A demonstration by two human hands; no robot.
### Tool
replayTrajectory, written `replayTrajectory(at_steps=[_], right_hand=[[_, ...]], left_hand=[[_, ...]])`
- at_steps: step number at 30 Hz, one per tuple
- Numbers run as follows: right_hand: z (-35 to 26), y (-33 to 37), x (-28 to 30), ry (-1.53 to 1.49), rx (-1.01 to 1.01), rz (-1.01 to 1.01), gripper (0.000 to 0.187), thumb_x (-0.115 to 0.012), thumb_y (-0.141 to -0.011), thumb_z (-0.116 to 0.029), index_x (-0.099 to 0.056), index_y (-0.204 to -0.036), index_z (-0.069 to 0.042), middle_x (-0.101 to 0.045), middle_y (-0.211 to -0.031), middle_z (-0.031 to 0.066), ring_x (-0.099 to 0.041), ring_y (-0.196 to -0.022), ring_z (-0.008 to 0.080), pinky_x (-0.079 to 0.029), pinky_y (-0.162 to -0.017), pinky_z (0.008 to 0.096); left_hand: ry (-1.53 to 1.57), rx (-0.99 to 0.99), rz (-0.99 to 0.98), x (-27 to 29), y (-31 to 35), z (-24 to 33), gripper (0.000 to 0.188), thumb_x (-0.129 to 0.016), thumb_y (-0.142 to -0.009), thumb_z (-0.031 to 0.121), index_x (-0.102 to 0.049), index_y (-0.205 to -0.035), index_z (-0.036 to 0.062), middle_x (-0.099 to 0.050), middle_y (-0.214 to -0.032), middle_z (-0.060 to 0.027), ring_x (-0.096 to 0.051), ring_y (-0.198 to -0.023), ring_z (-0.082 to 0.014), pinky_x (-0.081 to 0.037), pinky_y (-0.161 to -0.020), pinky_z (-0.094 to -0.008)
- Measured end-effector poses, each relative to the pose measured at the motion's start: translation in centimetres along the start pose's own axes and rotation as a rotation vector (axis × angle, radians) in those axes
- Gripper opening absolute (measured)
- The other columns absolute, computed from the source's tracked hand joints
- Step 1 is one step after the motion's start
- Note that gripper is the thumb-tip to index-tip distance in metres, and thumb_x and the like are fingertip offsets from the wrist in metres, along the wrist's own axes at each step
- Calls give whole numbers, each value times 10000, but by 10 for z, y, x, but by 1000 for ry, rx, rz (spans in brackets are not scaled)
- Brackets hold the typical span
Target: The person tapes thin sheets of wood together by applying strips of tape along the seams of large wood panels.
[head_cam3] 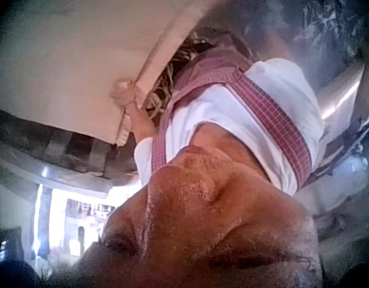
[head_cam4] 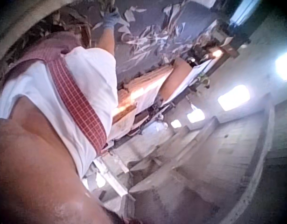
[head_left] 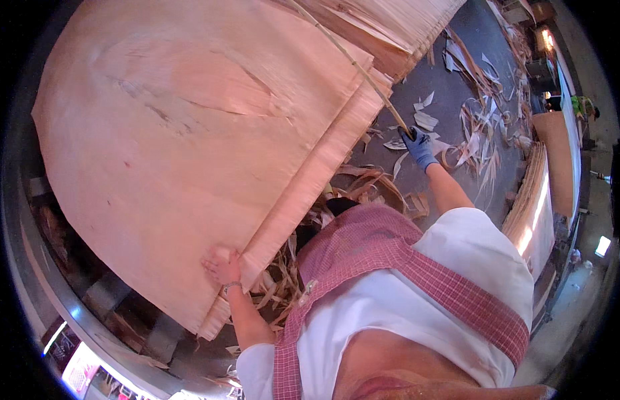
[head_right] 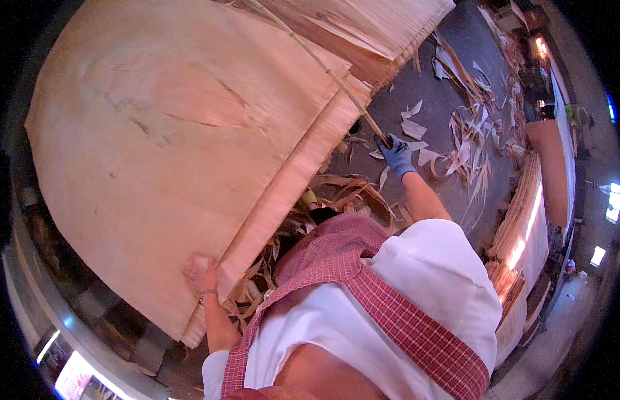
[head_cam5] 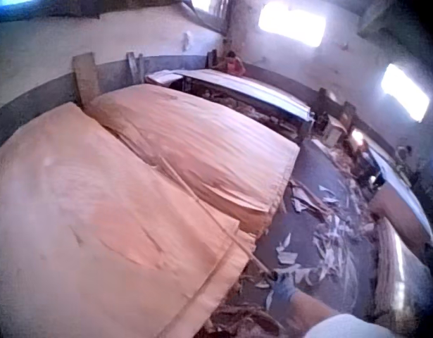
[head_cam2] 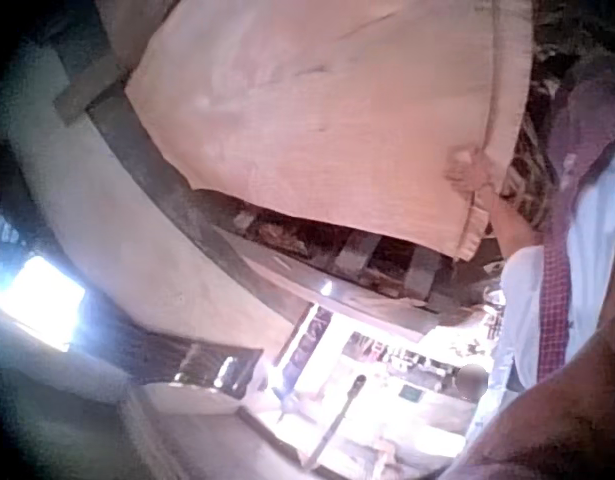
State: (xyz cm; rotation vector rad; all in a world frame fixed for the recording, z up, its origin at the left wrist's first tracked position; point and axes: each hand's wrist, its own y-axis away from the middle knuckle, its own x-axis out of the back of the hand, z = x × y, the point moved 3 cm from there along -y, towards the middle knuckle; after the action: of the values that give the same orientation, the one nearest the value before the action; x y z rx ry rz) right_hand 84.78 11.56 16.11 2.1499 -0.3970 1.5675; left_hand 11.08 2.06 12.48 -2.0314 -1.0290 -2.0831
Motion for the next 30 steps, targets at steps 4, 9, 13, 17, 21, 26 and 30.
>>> replayTrajectory(at_steps=[4, 9, 13, 17, 21, 26, 30], right_hand=[[-11, 0, -11, 10, 223, 97, 296, -648, -874, -354, -632, -970, -74, -671, -887, 196, -628, -802, 414, -487, -709, 484], [-197, 49, -51, -286, 430, -63, 267, -645, -889, -343, -615, -863, -79, -624, -719, 199, -596, -661, 412, -472, -589, 462], [-368, 98, -95, -539, 624, -168, 281, -610, -908, -359, -651, -967, -88, -681, -848, 182, -662, -798, 381, -516, -691, 438], [-557, 156, -111, -581, 615, -551, 390, -538, -948, -402, -602, -816, -41, -625, -671, 174, -650, -658, 340, -497, -609, 445], [-727, 175, -99, -626, 696, -618, 354, -507, -959, -383, -589, -854, -56, -633, -715, 153, -643, -665, 308, -513, -612, 427], [-812, 83, -97, -520, 565, -510, 421, -473, -944, -468, -585, -945, -62, -612, -695, 87, -558, -492, 185, -464, -445, 359], [-717, 29, -137, -426, 425, -307, 422, -518, -926, -483, -584, -789, -90, -569, -608, 54, -528, -457, 177, -409, -400, 359]], left_hand=[[-9, 25, -110, 14, 16, 14, 954, -582, -793, 670, -193, -1539, 221, -103, -1551, -309, -70, -1459, -431, -112, -1168, -547], [41, -1, -21, 30, 19, -5, 947, -553, -781, 705, -241, -1524, 207, -129, -1550, -300, -87, -1452, -442, -92, -1157, -576], [190, 20, 46, 27, 14, -10, 894, -518, -798, 702, -350, -1482, 152, -200, -1539, -283, -92, -1453, -425, -51, -1141, -632], [173, -134, 138, 24, 23, -23, 848, -569, -808, 620, -296, -1501, 213, -239, -1526, -268, -131, -1433, -458, -125, -1148, -586], [310, -224, 142, 10, 15, -42, 784, -509, -850, 603, -377, -1463, 132, -343, -1504, -202, -221, -1418, -418, -100, -1153, -589], [428, -228, -117, -7, 5, -51, 785, -528, -843, 608, -378, -1468, 157, -310, -1515, -227, -223, -1414, -435, -112, -1153, -580], [420, -256, -40, 23, 10, -49, 792, -550, -827, 614, -360, -1482, 212, -204, -1531, -301, -157, -1423, -477, -116, -1146, -586]])
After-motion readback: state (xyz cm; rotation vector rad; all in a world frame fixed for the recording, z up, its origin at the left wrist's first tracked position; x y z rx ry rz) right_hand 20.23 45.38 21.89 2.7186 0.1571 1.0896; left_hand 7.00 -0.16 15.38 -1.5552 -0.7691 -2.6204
